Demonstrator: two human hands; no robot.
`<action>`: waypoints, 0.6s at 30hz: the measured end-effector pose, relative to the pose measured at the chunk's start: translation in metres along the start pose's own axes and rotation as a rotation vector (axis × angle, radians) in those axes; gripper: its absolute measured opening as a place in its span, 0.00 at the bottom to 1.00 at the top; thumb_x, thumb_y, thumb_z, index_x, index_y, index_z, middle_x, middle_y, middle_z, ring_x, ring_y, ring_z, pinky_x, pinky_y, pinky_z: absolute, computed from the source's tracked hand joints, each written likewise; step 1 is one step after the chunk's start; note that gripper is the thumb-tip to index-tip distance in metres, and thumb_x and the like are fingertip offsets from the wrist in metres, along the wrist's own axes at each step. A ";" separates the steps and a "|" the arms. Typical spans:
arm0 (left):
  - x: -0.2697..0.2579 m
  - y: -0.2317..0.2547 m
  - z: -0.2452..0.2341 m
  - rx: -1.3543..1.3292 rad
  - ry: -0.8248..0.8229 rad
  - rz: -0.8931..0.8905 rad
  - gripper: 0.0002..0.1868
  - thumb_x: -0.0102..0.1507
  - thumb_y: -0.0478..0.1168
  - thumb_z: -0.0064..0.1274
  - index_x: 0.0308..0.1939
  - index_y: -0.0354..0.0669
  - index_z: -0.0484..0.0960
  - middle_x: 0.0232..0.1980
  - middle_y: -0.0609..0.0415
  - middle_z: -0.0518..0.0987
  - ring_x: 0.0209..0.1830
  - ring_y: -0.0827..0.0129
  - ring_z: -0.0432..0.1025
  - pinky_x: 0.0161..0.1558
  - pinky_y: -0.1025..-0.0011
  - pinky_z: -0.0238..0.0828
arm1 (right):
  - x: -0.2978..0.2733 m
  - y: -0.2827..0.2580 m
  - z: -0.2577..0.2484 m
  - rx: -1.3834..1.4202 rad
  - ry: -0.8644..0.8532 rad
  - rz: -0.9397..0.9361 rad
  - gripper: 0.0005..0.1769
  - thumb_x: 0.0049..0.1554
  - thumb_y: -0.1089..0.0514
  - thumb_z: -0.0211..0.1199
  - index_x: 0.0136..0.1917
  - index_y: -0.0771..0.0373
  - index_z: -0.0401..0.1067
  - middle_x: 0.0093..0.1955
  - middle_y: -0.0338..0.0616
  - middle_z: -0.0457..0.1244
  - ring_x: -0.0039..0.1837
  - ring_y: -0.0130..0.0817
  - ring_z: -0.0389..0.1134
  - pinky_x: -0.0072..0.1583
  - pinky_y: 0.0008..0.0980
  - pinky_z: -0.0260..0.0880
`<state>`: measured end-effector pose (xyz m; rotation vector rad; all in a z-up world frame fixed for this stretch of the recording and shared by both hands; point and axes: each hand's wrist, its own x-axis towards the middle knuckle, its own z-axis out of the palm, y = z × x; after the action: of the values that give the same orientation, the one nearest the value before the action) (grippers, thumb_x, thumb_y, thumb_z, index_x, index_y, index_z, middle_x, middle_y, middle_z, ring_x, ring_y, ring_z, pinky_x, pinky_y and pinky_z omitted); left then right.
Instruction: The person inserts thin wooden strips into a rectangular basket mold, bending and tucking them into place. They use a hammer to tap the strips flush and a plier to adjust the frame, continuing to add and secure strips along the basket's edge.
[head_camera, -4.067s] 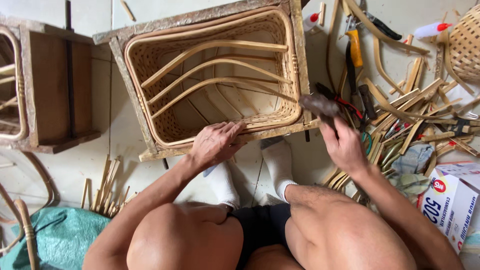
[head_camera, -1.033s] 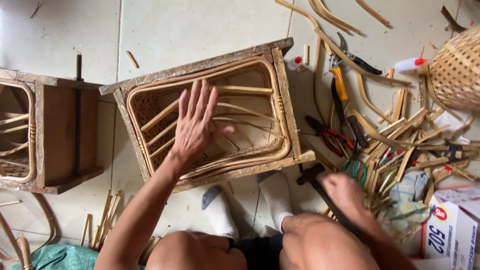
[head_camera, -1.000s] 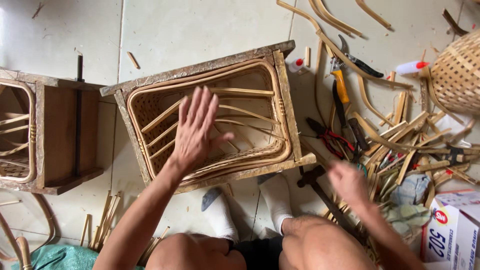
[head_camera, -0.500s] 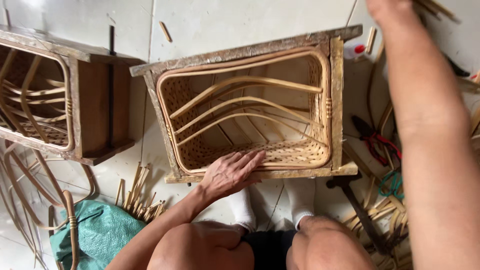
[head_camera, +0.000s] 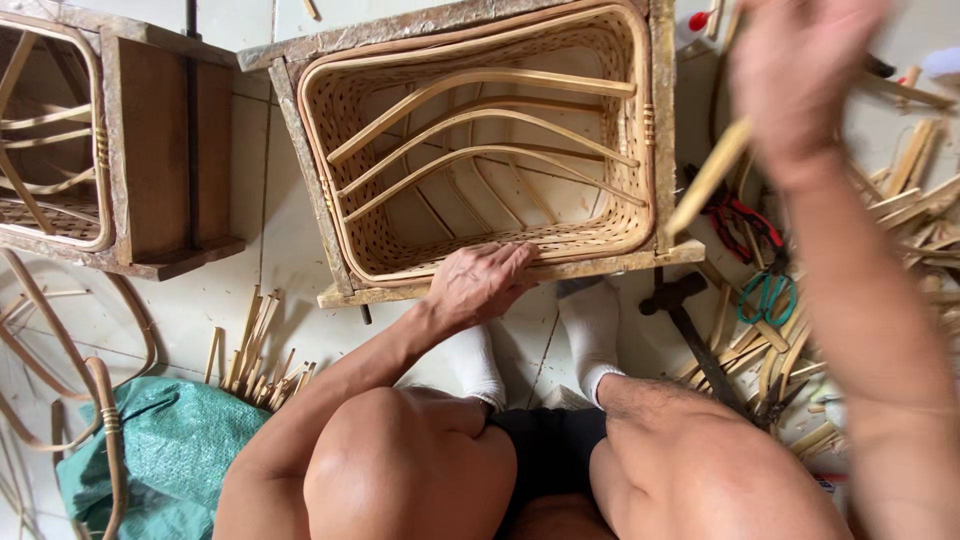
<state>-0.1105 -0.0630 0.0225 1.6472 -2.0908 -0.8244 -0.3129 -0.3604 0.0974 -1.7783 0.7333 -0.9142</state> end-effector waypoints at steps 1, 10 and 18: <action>0.000 0.002 0.000 0.012 0.028 0.017 0.25 0.62 0.47 0.61 0.55 0.33 0.76 0.48 0.44 0.81 0.46 0.54 0.77 0.46 0.61 0.76 | -0.010 0.003 0.020 0.022 0.007 -0.025 0.13 0.78 0.62 0.49 0.61 0.66 0.75 0.45 0.41 0.65 0.42 0.24 0.63 0.45 0.25 0.72; 0.007 0.010 0.006 0.055 0.042 -0.026 0.35 0.57 0.52 0.64 0.61 0.35 0.72 0.45 0.47 0.80 0.47 0.54 0.76 0.46 0.60 0.74 | -0.036 0.042 0.098 -0.262 0.178 -0.040 0.18 0.77 0.50 0.57 0.76 0.53 0.71 0.40 0.32 0.67 0.40 0.19 0.64 0.42 0.26 0.64; 0.007 -0.001 0.011 0.064 0.027 0.009 0.26 0.61 0.54 0.62 0.50 0.38 0.75 0.41 0.47 0.81 0.43 0.55 0.78 0.43 0.60 0.77 | -0.033 0.064 0.093 -0.101 0.233 0.102 0.19 0.75 0.51 0.58 0.76 0.55 0.71 0.36 0.31 0.60 0.36 0.20 0.54 0.38 0.26 0.53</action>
<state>-0.1182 -0.0670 0.0130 1.6711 -2.1249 -0.7360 -0.2570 -0.3116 0.0059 -1.7214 1.0258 -1.0420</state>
